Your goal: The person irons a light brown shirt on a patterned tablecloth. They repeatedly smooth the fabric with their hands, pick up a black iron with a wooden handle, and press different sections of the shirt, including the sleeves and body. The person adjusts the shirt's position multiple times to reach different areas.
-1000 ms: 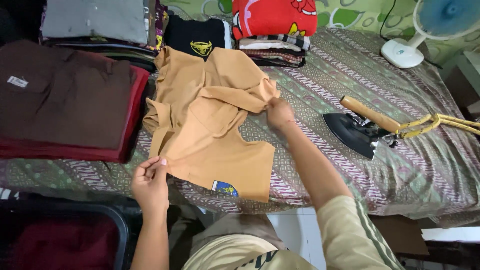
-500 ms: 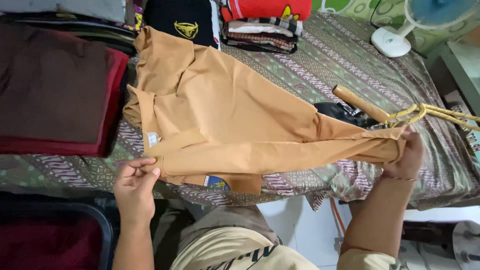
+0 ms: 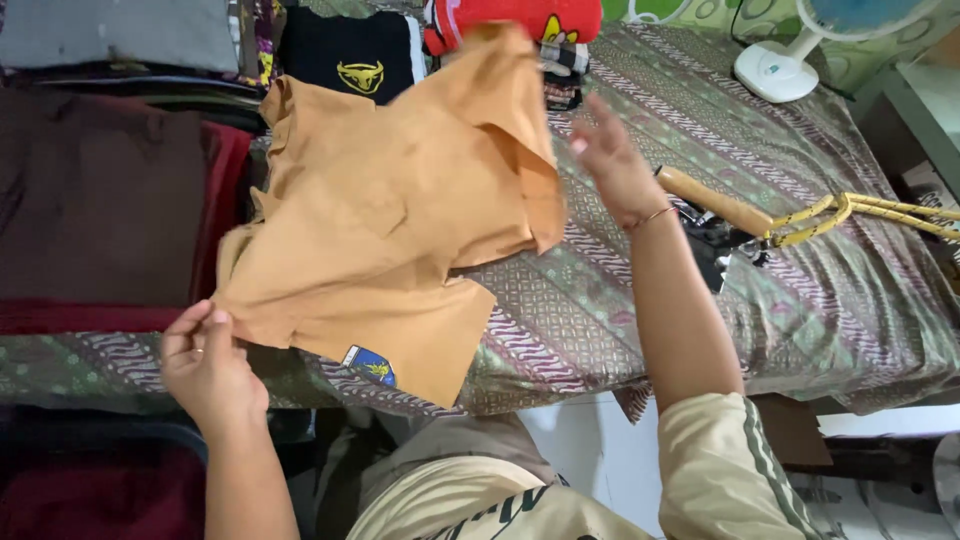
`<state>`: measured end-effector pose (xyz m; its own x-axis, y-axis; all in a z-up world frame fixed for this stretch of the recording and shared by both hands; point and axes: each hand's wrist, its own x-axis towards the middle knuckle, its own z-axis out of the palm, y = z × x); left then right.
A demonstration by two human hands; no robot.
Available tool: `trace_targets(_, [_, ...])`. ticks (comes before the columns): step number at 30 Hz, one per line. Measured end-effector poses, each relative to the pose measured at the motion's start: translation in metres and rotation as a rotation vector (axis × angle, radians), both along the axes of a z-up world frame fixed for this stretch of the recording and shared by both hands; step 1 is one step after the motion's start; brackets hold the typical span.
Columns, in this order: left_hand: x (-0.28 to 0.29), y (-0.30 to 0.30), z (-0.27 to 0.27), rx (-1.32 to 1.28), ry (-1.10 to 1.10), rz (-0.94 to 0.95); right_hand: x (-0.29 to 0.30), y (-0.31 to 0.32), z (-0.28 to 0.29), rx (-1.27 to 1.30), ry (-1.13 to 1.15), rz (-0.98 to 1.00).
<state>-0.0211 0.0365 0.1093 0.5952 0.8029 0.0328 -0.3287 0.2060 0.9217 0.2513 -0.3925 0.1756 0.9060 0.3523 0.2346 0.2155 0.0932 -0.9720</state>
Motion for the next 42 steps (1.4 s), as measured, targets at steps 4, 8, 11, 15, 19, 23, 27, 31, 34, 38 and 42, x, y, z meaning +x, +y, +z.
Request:
trace_targets(4, [0.004,0.016,-0.062,0.118,0.061,0.028,0.002,-0.001,-0.067,-0.507,-0.022,-0.145])
trace_targets(8, [0.003,0.000,-0.045,0.115,0.078,-0.009,0.002,0.012,-0.122,-0.799,0.016,-0.301])
trace_targets(11, [0.003,-0.011,-0.037,0.203,0.159,-0.009,0.017,0.019,-0.147,-0.805,0.022,-0.407])
trace_targets(15, [0.005,-0.012,-0.043,0.294,0.208,-0.039,0.052,0.033,-0.178,-0.848,0.113,-0.475])
trace_targets(19, [-0.002,-0.025,-0.018,0.361,0.223,-0.081,0.044,0.041,-0.149,-0.706,0.134,-0.568])
trace_targets(23, [-0.003,-0.018,-0.021,0.322,0.204,-0.076,0.001,-0.010,-0.097,-0.699,0.000,-0.632])
trace_targets(27, [-0.007,-0.010,-0.025,0.226,0.169,-0.064,-0.054,-0.086,-0.082,-0.468,-0.207,-0.886])
trace_targets(31, [-0.017,0.002,-0.023,0.026,0.102,-0.252,-0.123,-0.151,-0.064,0.090,0.084,-0.924])
trace_targets(34, [-0.018,0.002,-0.028,0.107,0.289,-0.460,-0.152,-0.177,-0.077,-0.396,0.106,-1.066])
trace_targets(38, [-0.013,-0.009,-0.012,0.305,0.434,-0.606,-0.150,-0.169,-0.085,-0.906,-0.028,-0.910])
trace_targets(42, [-0.012,-0.017,0.037,0.717,0.875,-0.564,-0.129,-0.079,-0.026,-0.947,-0.015,-0.699])
